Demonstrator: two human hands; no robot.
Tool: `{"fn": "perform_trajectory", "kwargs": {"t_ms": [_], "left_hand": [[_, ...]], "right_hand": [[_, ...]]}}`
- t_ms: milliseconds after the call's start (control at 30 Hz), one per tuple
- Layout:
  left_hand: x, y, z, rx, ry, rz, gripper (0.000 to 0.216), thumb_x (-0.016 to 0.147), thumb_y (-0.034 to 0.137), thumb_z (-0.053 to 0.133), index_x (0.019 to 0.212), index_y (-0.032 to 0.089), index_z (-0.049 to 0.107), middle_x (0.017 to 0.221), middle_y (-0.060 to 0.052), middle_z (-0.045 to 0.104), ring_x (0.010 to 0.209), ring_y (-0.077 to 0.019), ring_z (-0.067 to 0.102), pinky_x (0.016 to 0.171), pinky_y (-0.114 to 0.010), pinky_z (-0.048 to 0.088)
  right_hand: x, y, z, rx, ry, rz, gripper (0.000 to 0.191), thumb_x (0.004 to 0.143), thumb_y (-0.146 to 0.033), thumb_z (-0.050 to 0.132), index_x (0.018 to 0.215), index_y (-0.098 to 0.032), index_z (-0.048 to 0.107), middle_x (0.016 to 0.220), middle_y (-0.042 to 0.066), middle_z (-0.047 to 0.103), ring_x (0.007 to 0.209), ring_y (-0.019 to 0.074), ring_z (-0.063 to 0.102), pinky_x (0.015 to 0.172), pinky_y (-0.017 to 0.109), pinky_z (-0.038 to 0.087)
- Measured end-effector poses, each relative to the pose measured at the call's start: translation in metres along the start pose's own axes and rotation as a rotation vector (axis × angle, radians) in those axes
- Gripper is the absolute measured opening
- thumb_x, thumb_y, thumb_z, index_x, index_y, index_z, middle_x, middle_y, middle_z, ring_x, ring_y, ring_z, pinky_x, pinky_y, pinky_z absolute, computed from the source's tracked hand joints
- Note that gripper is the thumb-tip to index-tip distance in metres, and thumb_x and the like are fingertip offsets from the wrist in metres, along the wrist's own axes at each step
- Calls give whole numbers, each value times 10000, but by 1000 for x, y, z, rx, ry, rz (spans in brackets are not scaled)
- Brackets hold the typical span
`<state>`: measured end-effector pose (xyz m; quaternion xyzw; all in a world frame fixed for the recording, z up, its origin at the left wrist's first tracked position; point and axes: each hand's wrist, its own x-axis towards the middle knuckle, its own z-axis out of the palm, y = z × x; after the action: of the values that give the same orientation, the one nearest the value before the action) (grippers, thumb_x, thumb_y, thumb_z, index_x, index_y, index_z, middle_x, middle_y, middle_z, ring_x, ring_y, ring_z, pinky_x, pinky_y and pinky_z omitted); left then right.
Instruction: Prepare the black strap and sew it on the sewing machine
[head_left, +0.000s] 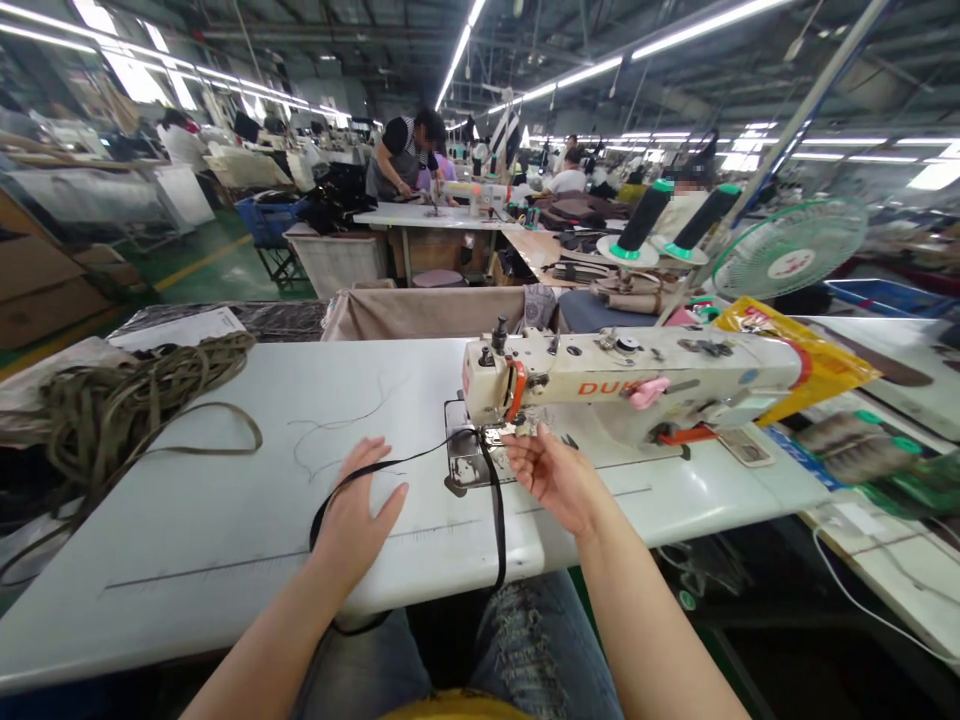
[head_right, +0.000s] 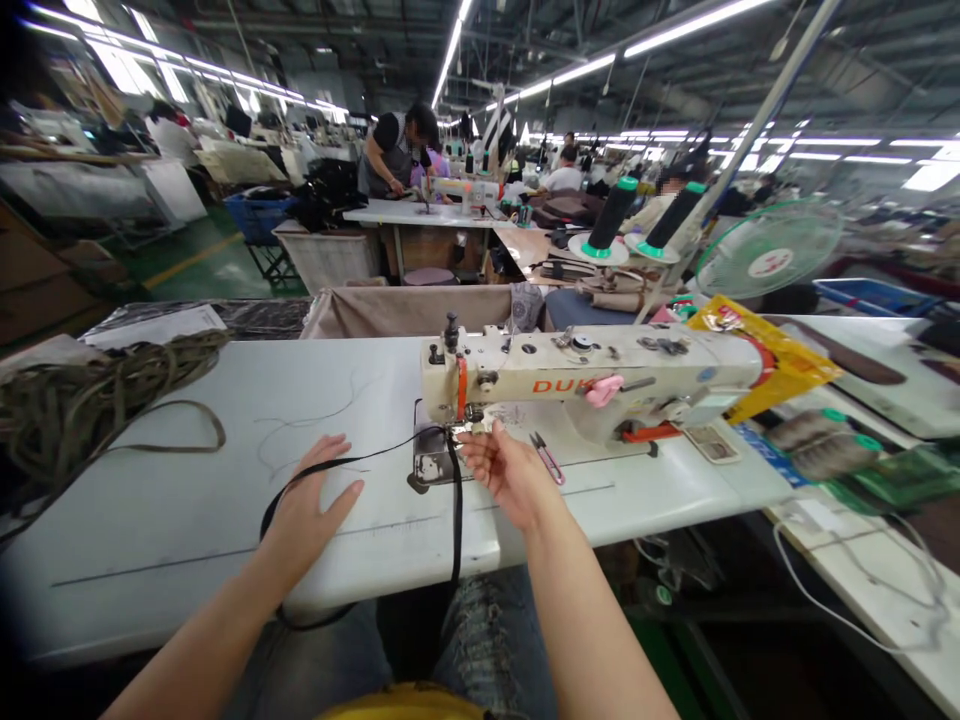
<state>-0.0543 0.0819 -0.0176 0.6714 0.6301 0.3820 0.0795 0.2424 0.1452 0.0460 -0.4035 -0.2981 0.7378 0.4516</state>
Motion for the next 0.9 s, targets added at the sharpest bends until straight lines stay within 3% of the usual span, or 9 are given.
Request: {"fn": "perform_trajectory", "kwargs": {"t_ms": [100,233,367,467,533,600,667,800,900], "left_hand": [[-17,17,-6,-331,-121,-249,404,912,464,564,1188,177,635,1295,-152,668,1234,-325,636,1111,-496,494],[-39,45,-13,-700,-646,-402,324,940,455,552,924,163,693,922,-94,738,902,-245,705,874,-368,571],[-57,63,-11,-755,-1084,-373,339,940,449,598,1049,166,751,1003,-89,782,935,-233,717,863,-332,559],[-73,64,2,-585,-1262,-345,411,909,485,644,1177,189,742,1095,-102,786,1025,-283,718,918,-379,556],[-84,62,19,-496,-1237,-422,581,870,488,684,1363,182,645,1256,-145,743,1136,-329,694,1000,-435,539],[-94,62,38,-463,-1092,-475,734,848,474,704,1488,161,529,1444,-189,631,1287,-361,617,1124,-483,463],[-100,65,55,-454,-957,-418,736,841,466,712,1487,160,539,1536,-189,550,1395,-373,522,1214,-498,361],[-100,82,67,-560,-934,-212,475,935,512,599,1258,187,723,1335,-125,715,1274,-326,619,1144,-432,444],[-91,99,53,-696,-947,-117,490,1007,555,497,1097,168,784,1119,-102,783,1078,-264,707,1017,-347,525]], "right_hand": [[2,1,1,31,-27,29,410,978,-501,641,934,-127,802,842,81,751,666,95,640,590,166,531],[2,13,-10,-327,63,-204,536,954,-636,568,940,-149,792,855,101,753,670,151,652,579,248,530],[-6,24,-37,-878,296,-534,446,935,-571,555,974,-183,772,920,116,738,836,253,674,759,394,569],[-12,24,-68,-1076,431,-644,285,831,-363,669,1035,-190,767,1080,152,698,1063,330,613,1012,531,485],[-14,22,-90,-1291,491,-715,280,825,-265,623,1052,-186,767,1090,160,694,1058,341,606,1037,566,465],[-14,21,-107,-1459,505,-762,297,844,-201,555,1052,-176,766,1060,162,708,999,328,623,996,556,503],[-13,21,-116,-1507,498,-790,309,862,-169,520,1057,-151,759,1084,182,710,1019,333,626,995,557,516],[-19,31,-102,-1586,447,-875,300,908,-197,539,1129,-132,731,1187,198,689,1147,359,595,1076,582,476],[-29,45,-76,-1651,231,-946,369,934,-182,539,1279,-161,667,1238,164,677,1172,322,601,1069,523,505]]}}
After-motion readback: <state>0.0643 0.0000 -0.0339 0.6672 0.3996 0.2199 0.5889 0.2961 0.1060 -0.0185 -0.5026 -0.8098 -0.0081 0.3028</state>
